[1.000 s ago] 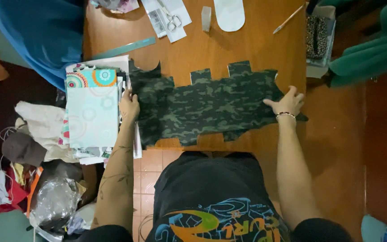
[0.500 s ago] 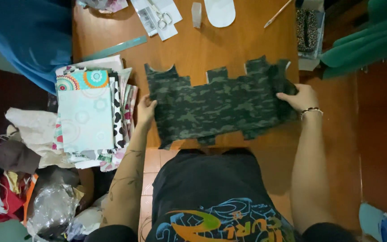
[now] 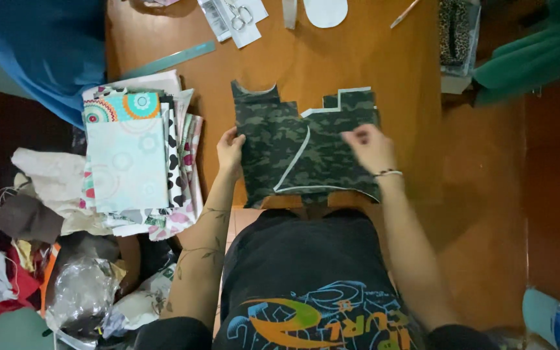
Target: The person cuts a piece of light blue fabric using scissors, then folds and places it into a container. They then pick up a piece of camouflage fabric, unfold it, and place it on the table. Finally, they sort through a stack of patterned fabrics.
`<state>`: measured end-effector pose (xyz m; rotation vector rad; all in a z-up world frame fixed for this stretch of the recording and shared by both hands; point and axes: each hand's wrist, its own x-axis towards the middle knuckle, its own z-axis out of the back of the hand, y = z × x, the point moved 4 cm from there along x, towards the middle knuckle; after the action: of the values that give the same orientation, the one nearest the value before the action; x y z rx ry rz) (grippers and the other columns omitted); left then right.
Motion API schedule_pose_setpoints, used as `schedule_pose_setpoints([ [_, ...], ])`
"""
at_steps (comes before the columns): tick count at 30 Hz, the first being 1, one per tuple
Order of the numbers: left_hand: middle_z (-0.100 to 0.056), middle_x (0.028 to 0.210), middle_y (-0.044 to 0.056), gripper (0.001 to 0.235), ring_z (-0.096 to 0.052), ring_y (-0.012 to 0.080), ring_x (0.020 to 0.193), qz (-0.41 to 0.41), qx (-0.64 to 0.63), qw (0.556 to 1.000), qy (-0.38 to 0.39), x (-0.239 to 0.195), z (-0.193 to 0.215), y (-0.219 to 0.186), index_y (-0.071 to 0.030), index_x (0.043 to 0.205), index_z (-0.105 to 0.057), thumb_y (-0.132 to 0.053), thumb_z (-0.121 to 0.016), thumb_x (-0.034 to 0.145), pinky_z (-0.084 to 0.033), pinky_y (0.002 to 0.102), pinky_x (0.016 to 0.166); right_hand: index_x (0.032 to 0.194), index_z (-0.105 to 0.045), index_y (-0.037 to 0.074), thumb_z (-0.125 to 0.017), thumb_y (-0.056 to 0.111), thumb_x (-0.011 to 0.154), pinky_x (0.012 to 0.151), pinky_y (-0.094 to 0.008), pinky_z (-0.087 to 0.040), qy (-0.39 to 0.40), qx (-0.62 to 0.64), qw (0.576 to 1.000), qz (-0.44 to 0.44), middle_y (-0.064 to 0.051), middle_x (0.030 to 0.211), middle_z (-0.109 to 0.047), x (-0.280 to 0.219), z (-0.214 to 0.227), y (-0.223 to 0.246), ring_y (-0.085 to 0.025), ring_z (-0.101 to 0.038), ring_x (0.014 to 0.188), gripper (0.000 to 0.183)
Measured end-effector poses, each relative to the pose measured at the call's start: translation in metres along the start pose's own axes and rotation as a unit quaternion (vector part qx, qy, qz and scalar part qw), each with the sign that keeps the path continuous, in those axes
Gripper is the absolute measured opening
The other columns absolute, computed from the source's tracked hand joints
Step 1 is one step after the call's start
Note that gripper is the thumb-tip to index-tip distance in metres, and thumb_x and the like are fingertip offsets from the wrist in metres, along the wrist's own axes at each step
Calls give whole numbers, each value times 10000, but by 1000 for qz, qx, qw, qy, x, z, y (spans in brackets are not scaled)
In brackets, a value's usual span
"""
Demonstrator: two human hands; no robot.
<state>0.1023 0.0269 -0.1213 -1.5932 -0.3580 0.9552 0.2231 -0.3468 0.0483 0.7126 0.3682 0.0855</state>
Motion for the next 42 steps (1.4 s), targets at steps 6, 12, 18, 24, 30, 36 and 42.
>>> schedule_pose_setpoints([
  [6, -734, 976, 112, 452, -702, 216, 895, -3, 43, 999, 24, 12, 7, 2, -114, 1297, -662, -96, -779, 861, -590, 371, 828, 1235, -649, 240, -882, 542, 738, 865, -387, -554, -17, -50, 993, -105, 11, 967, -751, 36, -5, -144, -236, -712, 985, 626],
  [12, -736, 1119, 89, 382, -721, 273, 987, 6, 117, 991, 59, 60, 3, -1, -178, 1200, -718, -213, -843, 841, -596, 444, 801, 1248, -705, 159, -910, 362, 732, 858, -478, -553, 31, -29, 997, -65, -138, 1009, -745, 52, -22, -174, -355, -694, 1030, 591],
  [18, -552, 1448, 158, 615, -589, 406, 1246, 56, 145, 978, 137, 58, -36, -94, -275, 1418, -553, -106, -714, 849, -560, 498, 849, 1260, -618, 128, -884, 300, 806, 651, -311, -584, 110, 182, 973, -86, -27, 894, -675, 37, -4, -136, -166, -642, 795, 554],
  [24, -760, 870, 16, 481, -724, 190, 888, -130, 217, 949, 187, 96, -68, -102, -258, 899, -820, 120, -550, 773, -558, 324, 861, 1365, -549, 69, -843, 269, 887, 639, -381, -599, 70, 174, 979, -85, -74, 976, -631, 70, -20, -174, -198, -622, 837, 596],
  [30, -757, 883, 31, 173, -717, 200, 826, 9, 308, 940, 148, 95, -52, -109, -353, 845, -833, -388, -714, 724, -625, 307, 760, 1261, -659, 195, -853, 375, 876, 712, -325, -568, 39, 109, 990, -78, 20, 859, -692, 79, -22, -176, -149, -656, 792, 466],
  [36, -776, 933, -5, 221, -730, 225, 961, -77, 330, 924, 177, 81, -39, -117, -277, 909, -821, -124, -866, 757, -621, 372, 824, 1268, -644, 249, -848, 429, 899, 699, -248, -551, 25, 140, 988, -62, 64, 897, -703, 83, -26, -182, -67, -645, 779, 458],
  [42, -774, 995, 81, 208, -707, 168, 975, -46, 215, 954, 205, 74, -26, -104, -171, 969, -820, -25, -815, 821, -578, 296, 865, 1247, -659, 126, -855, 313, 914, 769, -315, -521, -9, 145, 988, -42, -38, 916, -703, 85, -24, -169, -158, -632, 826, 429],
])
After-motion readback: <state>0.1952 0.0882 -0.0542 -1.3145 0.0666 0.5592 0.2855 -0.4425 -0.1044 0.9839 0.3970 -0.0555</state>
